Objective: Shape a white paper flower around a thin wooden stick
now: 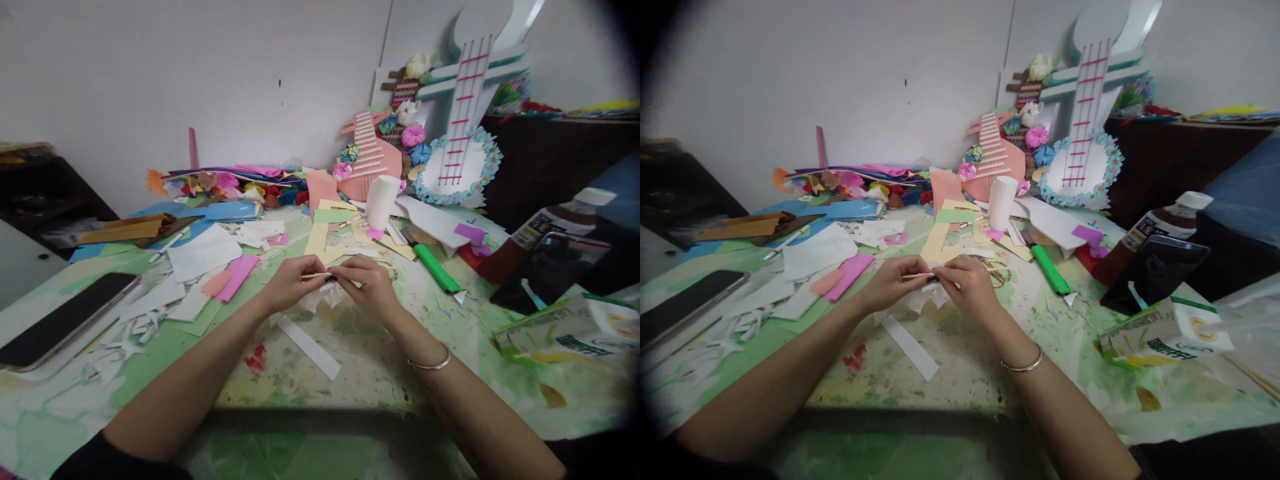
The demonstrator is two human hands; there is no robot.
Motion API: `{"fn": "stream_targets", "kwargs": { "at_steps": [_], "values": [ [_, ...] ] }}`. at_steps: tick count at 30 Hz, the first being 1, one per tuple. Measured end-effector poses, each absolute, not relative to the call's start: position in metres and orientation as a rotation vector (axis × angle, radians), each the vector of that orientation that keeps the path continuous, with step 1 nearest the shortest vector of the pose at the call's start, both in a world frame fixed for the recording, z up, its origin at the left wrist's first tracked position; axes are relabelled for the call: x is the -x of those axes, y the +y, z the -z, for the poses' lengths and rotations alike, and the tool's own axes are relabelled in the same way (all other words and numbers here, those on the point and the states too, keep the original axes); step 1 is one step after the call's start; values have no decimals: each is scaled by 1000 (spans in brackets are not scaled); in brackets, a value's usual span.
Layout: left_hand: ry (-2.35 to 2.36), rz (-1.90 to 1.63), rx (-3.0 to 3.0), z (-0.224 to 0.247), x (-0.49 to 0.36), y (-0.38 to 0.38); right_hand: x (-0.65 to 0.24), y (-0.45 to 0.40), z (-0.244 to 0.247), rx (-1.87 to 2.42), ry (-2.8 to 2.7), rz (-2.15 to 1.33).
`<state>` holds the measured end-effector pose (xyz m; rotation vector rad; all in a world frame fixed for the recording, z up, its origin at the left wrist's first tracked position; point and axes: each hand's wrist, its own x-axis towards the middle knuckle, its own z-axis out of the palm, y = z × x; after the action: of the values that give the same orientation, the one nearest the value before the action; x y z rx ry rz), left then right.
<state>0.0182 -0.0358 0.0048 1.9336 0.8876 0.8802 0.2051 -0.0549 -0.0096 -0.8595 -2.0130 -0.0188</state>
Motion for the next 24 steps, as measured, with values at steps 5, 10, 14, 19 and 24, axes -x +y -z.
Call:
{"fn": "stream_targets", "kwargs": {
  "at_steps": [5, 10, 14, 19, 24],
  "values": [
    [925, -866, -1833, -6, -19, -37, -205, -55, 11, 850, -2015, 41],
    [932, -855, -1744, -8, -19, -38, -206, -57, 10, 906, -2002, 13],
    [895, -830, -1699, -10, -19, -39, -205, -57, 10, 891, -1996, 17],
    [854, -834, -1656, -11, -18, -38, -203, -58, 10, 890, -1980, 2],
    [861, -782, -1644, -11, -17, -39, -203, -57, 9, 870, -1987, 8]
  ]
}}
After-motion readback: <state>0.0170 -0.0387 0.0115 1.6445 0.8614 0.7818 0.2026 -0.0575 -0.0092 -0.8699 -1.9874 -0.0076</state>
